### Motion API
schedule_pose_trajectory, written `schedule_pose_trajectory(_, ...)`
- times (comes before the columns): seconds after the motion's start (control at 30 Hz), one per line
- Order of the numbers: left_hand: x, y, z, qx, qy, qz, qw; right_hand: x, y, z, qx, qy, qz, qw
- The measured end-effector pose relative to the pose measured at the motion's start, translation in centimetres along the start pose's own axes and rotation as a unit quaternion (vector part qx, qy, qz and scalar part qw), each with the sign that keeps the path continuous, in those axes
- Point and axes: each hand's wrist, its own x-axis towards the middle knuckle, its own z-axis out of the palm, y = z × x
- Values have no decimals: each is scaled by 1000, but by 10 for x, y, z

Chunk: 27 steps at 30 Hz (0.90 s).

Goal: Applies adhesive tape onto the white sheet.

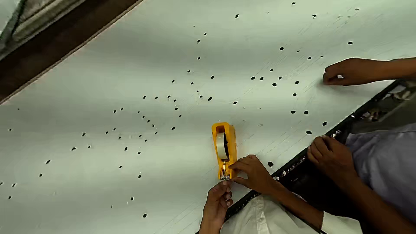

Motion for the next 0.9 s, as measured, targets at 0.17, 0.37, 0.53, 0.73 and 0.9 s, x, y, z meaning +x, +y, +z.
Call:
schedule_pose_trajectory(0.17, -4, -10, -12, 110, 17, -114, 987, -5, 2, -25, 30, -45, 45, 998)
schedule_pose_trajectory(0.37, 2, 35, -43, 350, 124, 144, 917, -16, 30, -38, -117, 120, 89, 982)
schedule_pose_trajectory(0.53, 74, 148, 23, 547, 67, 371, 748, -32, 53, -34, -193, 101, 150, 964)
schedule_pose_trajectory(0.73, 190, 181, 159, 600, -105, 339, 717, -42, 60, -28, -192, 115, 150, 963)
schedule_pose_trajectory(0.9, 242, 176, 202, 755, -52, 232, 611, -44, 64, -20, -216, 135, 142, 956)
